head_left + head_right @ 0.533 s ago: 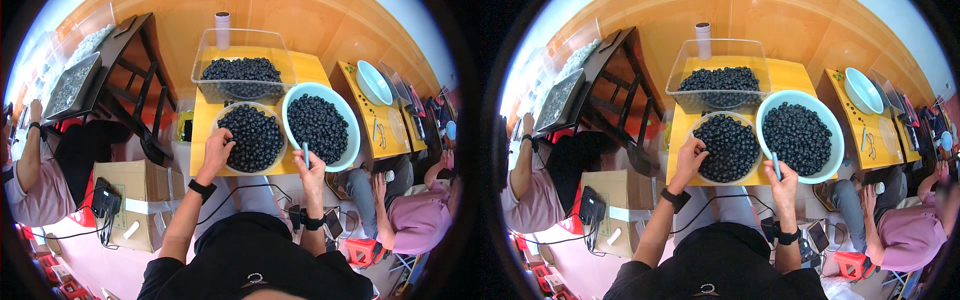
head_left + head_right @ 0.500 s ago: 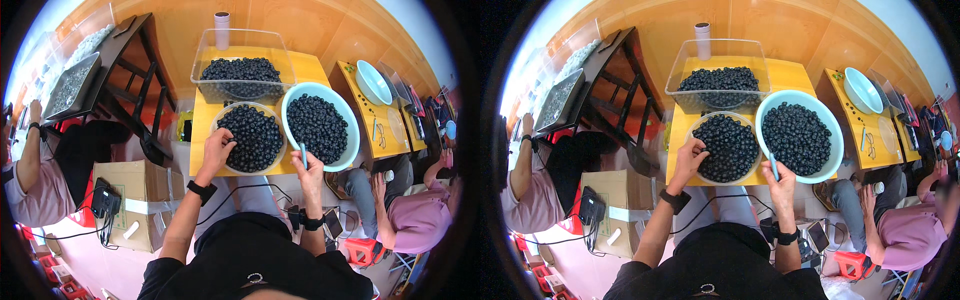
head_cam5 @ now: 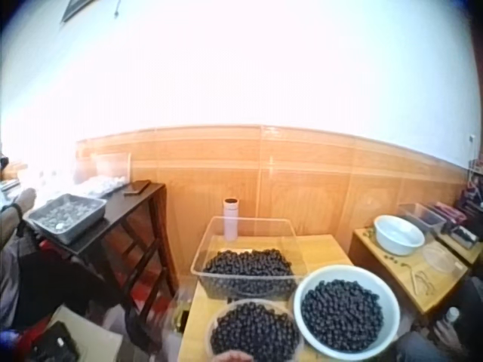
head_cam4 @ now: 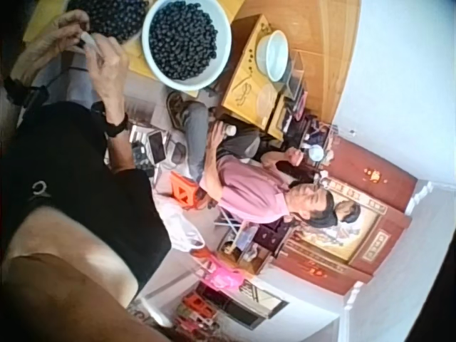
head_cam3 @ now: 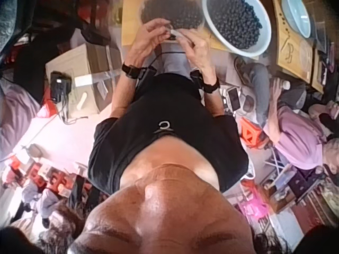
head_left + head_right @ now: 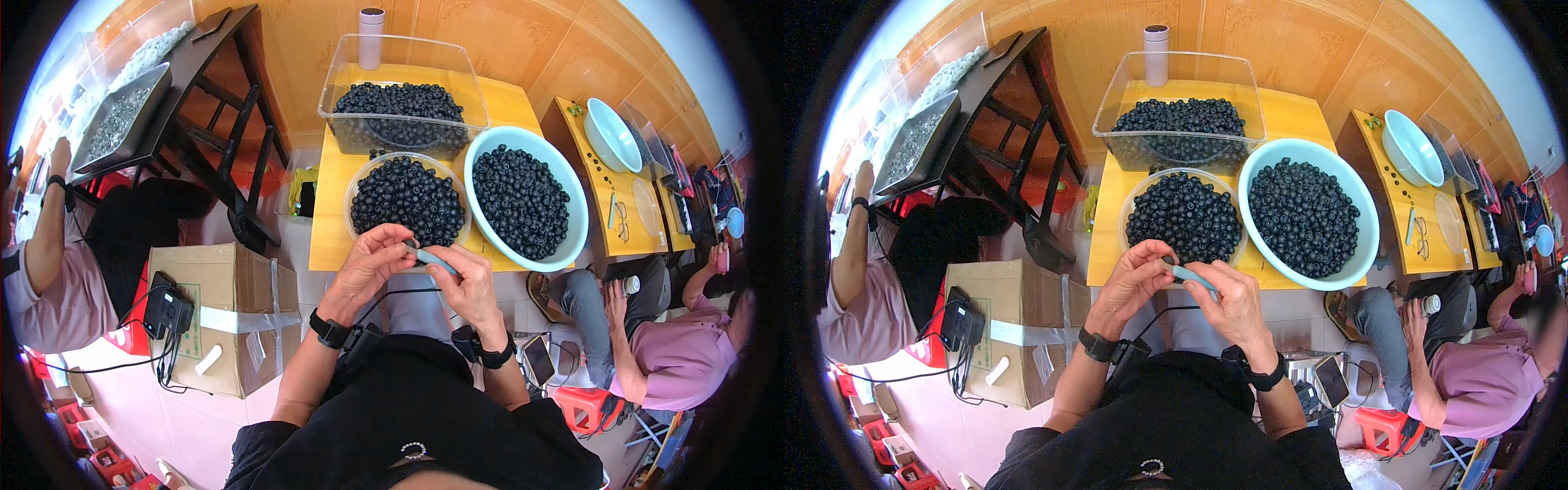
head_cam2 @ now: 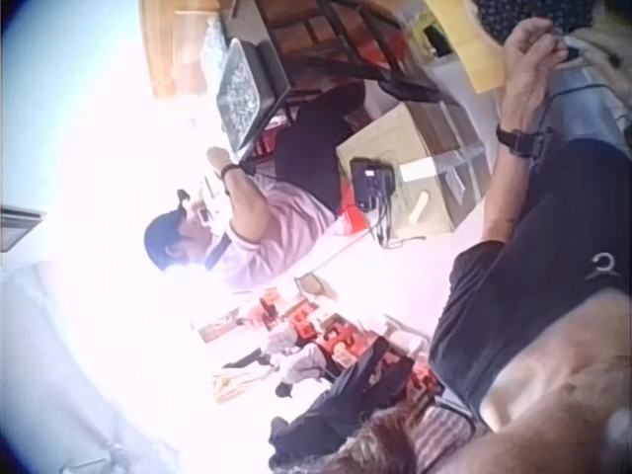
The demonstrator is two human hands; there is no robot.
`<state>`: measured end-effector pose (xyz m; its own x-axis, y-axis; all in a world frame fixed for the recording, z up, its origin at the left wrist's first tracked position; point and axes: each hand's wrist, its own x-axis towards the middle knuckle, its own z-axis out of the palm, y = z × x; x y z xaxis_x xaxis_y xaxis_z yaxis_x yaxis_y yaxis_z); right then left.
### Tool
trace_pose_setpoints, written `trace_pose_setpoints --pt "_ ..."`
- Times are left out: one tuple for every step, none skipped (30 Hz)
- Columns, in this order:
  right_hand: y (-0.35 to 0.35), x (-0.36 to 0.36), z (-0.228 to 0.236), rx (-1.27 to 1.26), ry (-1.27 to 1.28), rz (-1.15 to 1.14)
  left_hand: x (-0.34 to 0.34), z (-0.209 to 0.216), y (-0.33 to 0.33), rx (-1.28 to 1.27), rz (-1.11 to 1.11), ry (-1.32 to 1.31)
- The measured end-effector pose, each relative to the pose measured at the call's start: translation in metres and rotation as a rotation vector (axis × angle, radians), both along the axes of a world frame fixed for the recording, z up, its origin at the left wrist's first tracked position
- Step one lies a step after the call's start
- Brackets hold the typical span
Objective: Sorting and inspecting small black spherical parts from bowls into containers.
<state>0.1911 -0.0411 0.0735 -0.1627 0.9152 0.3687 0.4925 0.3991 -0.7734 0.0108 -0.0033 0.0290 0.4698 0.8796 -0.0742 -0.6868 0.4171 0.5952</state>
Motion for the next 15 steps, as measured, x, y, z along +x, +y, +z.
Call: trace_pose_setpoints --pt "-0.0014 -0.0003 0.0019 0.014 -0.057 0.001 0.0001 -0.0018 0.0002 0.001 -0.023 -0.029" --pt "-0.0026 -0.0004 0.0030 0.027 -0.114 0.003 0.0003 -0.0032 0.0000 0.001 -0.046 -0.057" --pt "-0.0037 -0.0004 0.0040 0.027 -0.115 0.003 0.0005 -0.0031 -0.0007 0.001 -0.045 -0.058" --pt "-0.0049 -0.0003 0.0048 0.034 -0.108 -0.002 0.0007 -0.0027 -0.0013 -0.004 -0.055 -0.065" --pt "-0.0061 -0.0001 0.0055 0.041 -0.102 -0.009 0.0011 -0.0024 -0.0022 -0.010 -0.066 -0.072" --pt "-0.0067 0.0008 0.0054 0.041 -0.102 -0.010 0.0018 -0.0023 -0.0029 -0.010 -0.067 -0.072" --pt "-0.0069 0.0022 0.0050 0.061 -0.105 -0.012 0.0027 -0.0023 -0.0034 -0.011 -0.077 -0.106" --pt "-0.0073 0.0030 0.0047 0.081 -0.107 -0.014 0.0030 -0.0024 -0.0041 -0.013 -0.086 -0.139" --pt "-0.0079 0.0034 0.0046 0.081 -0.107 -0.014 0.0031 -0.0028 -0.0045 -0.013 -0.086 -0.139" --pt "-0.0086 0.0037 0.0045 0.078 -0.112 -0.016 0.0031 -0.0036 -0.0048 -0.026 -0.093 -0.144" --pt "-0.0090 0.0044 0.0042 0.076 -0.119 -0.018 0.0035 -0.0043 -0.0049 -0.038 -0.101 -0.150" --pt "-0.0093 0.0051 0.0046 0.075 -0.119 -0.019 0.0039 -0.0042 -0.0050 -0.039 -0.101 -0.150" --pt "-0.0097 0.0060 0.0056 0.079 -0.156 -0.021 0.0044 -0.0036 -0.0050 -0.068 -0.108 -0.171" --pt "-0.0101 0.0066 0.0063 0.082 -0.193 -0.024 0.0048 -0.0031 -0.0050 -0.098 -0.115 -0.193" --pt "-0.0100 0.0071 0.0062 0.081 -0.192 -0.024 0.0049 -0.0032 -0.0048 -0.099 -0.115 -0.193"
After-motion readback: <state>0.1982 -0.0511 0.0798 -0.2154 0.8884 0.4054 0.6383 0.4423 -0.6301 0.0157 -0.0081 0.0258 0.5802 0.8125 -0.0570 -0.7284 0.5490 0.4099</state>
